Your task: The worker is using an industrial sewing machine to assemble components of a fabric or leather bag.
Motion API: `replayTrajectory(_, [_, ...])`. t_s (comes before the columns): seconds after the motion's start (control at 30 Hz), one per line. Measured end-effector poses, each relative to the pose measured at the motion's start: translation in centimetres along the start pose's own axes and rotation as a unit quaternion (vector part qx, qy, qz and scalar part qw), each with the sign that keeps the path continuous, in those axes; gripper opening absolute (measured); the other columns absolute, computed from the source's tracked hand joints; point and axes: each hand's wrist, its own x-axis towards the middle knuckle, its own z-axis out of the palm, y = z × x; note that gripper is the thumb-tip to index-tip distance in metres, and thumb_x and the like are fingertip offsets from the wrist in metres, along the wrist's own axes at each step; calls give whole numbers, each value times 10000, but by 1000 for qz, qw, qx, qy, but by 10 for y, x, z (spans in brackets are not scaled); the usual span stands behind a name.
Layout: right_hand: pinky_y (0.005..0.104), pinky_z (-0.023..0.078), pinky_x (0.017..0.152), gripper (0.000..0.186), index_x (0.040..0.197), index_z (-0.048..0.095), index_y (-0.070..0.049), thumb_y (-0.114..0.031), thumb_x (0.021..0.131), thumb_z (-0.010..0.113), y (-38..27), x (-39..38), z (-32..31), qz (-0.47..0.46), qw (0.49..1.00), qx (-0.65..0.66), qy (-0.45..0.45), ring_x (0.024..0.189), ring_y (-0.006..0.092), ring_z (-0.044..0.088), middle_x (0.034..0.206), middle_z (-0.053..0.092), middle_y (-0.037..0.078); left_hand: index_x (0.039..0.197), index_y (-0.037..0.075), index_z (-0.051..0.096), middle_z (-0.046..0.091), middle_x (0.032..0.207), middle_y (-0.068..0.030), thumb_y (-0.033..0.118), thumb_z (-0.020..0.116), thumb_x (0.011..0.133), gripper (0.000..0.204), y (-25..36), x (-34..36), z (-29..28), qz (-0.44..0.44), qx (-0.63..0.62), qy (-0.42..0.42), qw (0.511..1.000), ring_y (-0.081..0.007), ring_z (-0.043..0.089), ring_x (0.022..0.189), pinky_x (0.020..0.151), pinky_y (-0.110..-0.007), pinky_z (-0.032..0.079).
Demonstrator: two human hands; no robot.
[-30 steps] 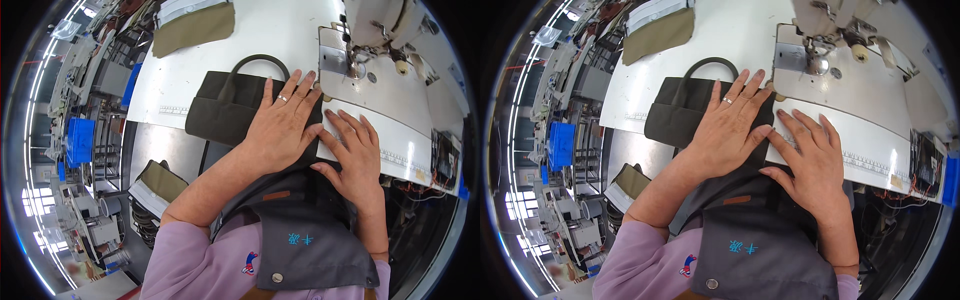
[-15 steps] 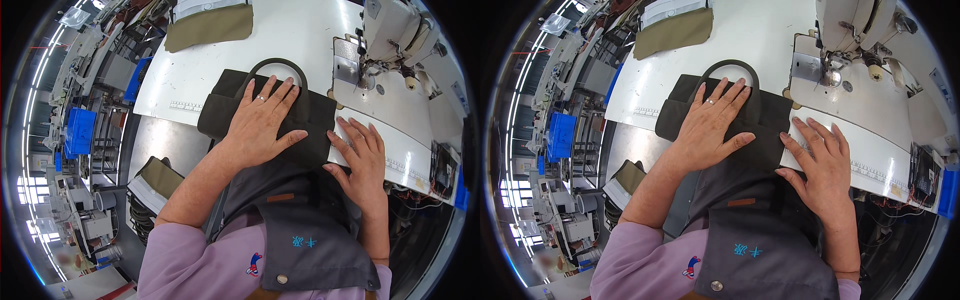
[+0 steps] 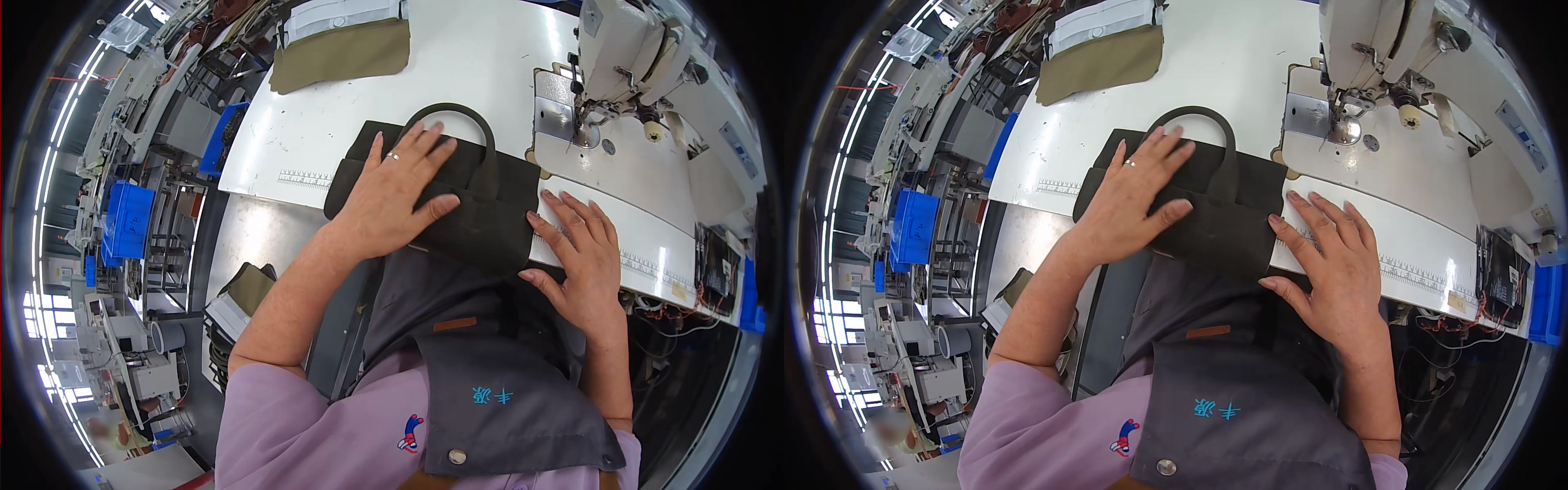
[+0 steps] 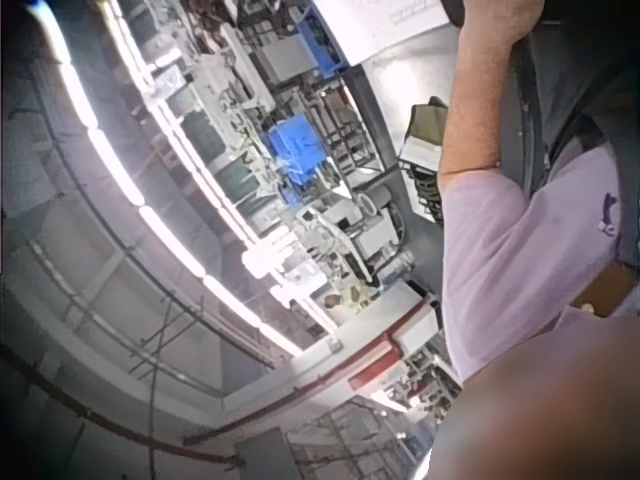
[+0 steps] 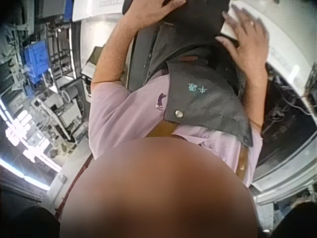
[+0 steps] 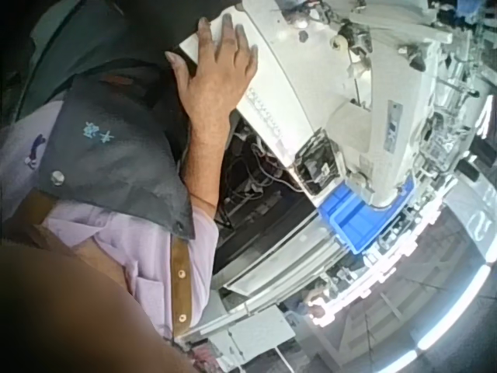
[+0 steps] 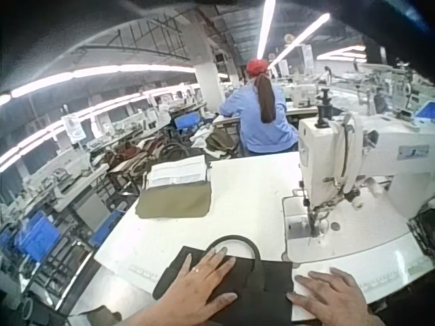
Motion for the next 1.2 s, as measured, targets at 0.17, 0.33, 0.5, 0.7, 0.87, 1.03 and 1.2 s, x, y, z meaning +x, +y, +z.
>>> replayTrajectory(0.17, [493,317,1159,709,1353,586,-87,-509,800,721,3,-2,-2,17,999,41,27,1334,304,497,1414,572,87,1427,67,531,399,1573,-163,610,598,927,741,-38,32,-11,-35,-115,104,987,-351,332,1476,1166,-610,267])
replayTrajectory(0.33, [491,330,1147,702,1356,577,-72,-500,817,718,3,-1,-1,7,999,21,25,1304,300,523,1399,585,86,1439,116,510,408,1575,-123,609,682,869,773,-57,49,26,-143,-19,70,987,-315,317,1491,1203,-584,192])
replayTrajectory(0.5, [491,345,1133,626,1297,620,-68,-463,823,725,6,0,0,-1,999,22,38,1288,311,536,1378,601,87,1207,89,561,488,1503,-125,307,652,969,336,-70,52,28,-101,-93,87,987,-330,443,1396,1152,-523,287])
replayTrajectory(0.7, [485,357,1122,527,1251,653,-67,-367,825,735,7,-4,-1,14,997,70,42,1280,315,547,1349,625,93,1128,47,518,643,1285,-135,24,606,926,221,-50,44,-19,-135,-337,128,923,-197,630,1142,896,-323,480])
replayTrajectory(0.87, [480,357,1121,503,1233,667,-67,-349,823,738,7,-7,0,17,996,81,45,1278,323,549,1341,632,95,1066,37,484,688,1072,-148,-55,567,899,208,-35,1,-85,-58,-444,57,892,-157,659,972,860,-272,476])
replayTrajectory(1.03, [471,361,1108,493,1234,671,-63,-300,807,742,8,-8,-1,20,994,97,44,1276,335,551,1326,647,106,1002,26,485,699,921,-133,-150,444,756,305,11,-39,-98,109,-296,242,917,-157,618,777,703,-249,479])
replayTrajectory(1.2, [509,286,1164,581,1299,628,-41,-499,969,493,5,0,-9,-8,967,256,3,1252,336,576,1306,650,145,985,116,415,585,942,-155,38,575,975,178,51,-64,-62,166,-228,562,777,-177,532,646,556,-337,417])
